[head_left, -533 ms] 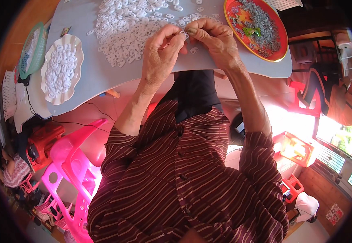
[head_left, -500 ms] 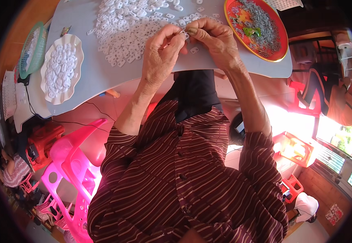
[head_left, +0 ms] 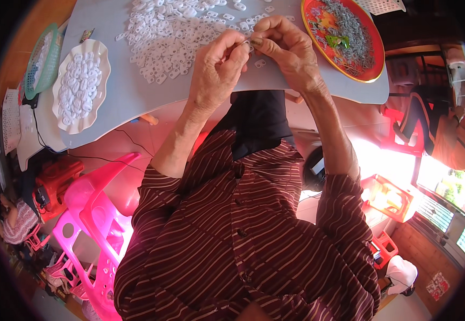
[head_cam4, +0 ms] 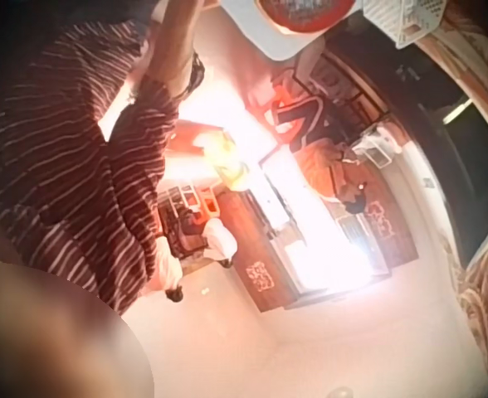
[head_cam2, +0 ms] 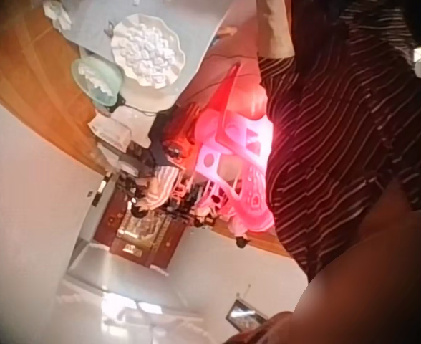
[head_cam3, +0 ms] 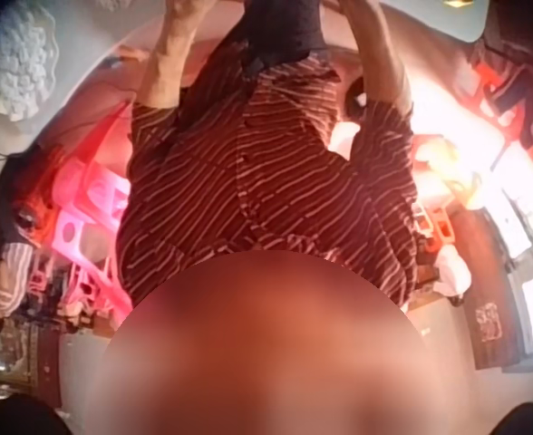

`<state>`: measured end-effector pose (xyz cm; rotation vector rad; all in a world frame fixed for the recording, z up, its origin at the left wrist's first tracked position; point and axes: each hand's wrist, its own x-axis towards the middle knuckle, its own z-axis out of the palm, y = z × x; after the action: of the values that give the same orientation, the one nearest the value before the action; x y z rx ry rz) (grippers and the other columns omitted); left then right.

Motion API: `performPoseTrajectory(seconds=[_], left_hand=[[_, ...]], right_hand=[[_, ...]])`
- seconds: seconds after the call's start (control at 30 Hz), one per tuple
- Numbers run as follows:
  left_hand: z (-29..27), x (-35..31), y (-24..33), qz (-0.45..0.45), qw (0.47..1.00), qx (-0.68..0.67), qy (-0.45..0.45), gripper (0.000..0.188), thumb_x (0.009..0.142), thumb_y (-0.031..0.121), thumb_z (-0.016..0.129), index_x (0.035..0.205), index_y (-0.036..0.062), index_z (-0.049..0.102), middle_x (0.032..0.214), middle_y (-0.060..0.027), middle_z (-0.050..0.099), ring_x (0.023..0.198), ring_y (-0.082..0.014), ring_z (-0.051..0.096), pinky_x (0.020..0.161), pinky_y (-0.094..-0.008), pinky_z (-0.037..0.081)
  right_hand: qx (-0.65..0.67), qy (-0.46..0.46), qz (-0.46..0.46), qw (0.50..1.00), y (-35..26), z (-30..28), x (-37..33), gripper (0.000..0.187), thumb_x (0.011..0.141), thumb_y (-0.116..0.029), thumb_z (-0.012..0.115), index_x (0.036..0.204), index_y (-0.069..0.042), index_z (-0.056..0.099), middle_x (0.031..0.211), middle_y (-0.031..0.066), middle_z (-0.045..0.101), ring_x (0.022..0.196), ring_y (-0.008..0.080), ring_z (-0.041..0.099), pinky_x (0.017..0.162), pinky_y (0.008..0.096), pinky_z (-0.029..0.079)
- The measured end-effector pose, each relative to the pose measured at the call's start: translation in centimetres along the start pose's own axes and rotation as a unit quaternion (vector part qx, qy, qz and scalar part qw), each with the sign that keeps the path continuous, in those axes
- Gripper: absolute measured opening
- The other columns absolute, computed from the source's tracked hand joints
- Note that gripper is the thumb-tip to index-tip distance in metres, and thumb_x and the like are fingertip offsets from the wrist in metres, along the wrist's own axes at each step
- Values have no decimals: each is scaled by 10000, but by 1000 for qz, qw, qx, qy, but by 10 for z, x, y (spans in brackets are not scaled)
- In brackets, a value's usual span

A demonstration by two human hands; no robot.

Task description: Assembling two pieces of plastic eyelets by hand at a table.

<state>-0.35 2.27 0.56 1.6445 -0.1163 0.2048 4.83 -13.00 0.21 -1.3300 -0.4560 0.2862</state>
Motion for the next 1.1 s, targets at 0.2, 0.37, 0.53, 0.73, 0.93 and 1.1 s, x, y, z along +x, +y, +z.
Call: performPoseTrajectory(seconds=[0.2, 0.37, 0.53, 0.73, 0.93, 1.1], left_hand=[[-3, -1, 0, 21, 1000, -1, -9, 99, 883, 121, 542, 854, 27, 555, 604, 19, 508, 551, -39, 478, 484, -192, 371], [-4, -3, 0, 9, 999, -22, -31, 99, 884, 136, 556, 875, 38, 572, 618, 20, 542, 548, -25, 456, 465, -190, 342], [-2, -4, -4, 23, 999, -5, -31, 126, 880, 146, 563, 907, 24, 579, 644, 15, 558, 584, -37, 476, 512, -194, 374], [1, -1, -12, 82, 996, 14, 12, 75, 871, 98, 552, 857, 25, 564, 622, 17, 551, 561, -46, 488, 499, -203, 397], [-3, -3, -7, 8, 1000, -22, -3, 102, 870, 129, 558, 856, 30, 578, 620, 13, 554, 562, -37, 493, 484, -194, 378], [-5, -3, -5, 4, 1000, -19, -17, 105, 872, 132, 555, 850, 32, 580, 622, 12, 556, 572, -34, 503, 488, -191, 380]], right_hand=[[-70, -1, -2, 998, -6, 1, -1, 130, 855, -105, 629, 948, -14, 620, 795, -2, 621, 716, 55, 546, 673, 198, 465], [-105, -2, -3, 995, -7, 1, -1, 173, 866, -190, 629, 873, -19, 646, 745, -17, 621, 655, 37, 512, 610, 188, 430], [-137, 2, 0, 991, -8, 3, -3, 176, 874, -197, 619, 852, -23, 629, 707, -24, 590, 646, 36, 496, 605, 191, 419], [-185, 16, 19, 982, -10, 6, -1, 217, 904, -238, 574, 851, -31, 614, 674, -33, 546, 643, 45, 479, 618, 195, 408], [-85, 34, 23, 996, -11, 6, -2, 231, 898, -248, 581, 872, -27, 643, 675, -30, 553, 642, 41, 485, 606, 194, 411], [-150, 17, 21, 988, -10, 7, -3, 204, 904, -211, 575, 890, -15, 629, 662, -30, 528, 628, 45, 476, 596, 191, 402]])
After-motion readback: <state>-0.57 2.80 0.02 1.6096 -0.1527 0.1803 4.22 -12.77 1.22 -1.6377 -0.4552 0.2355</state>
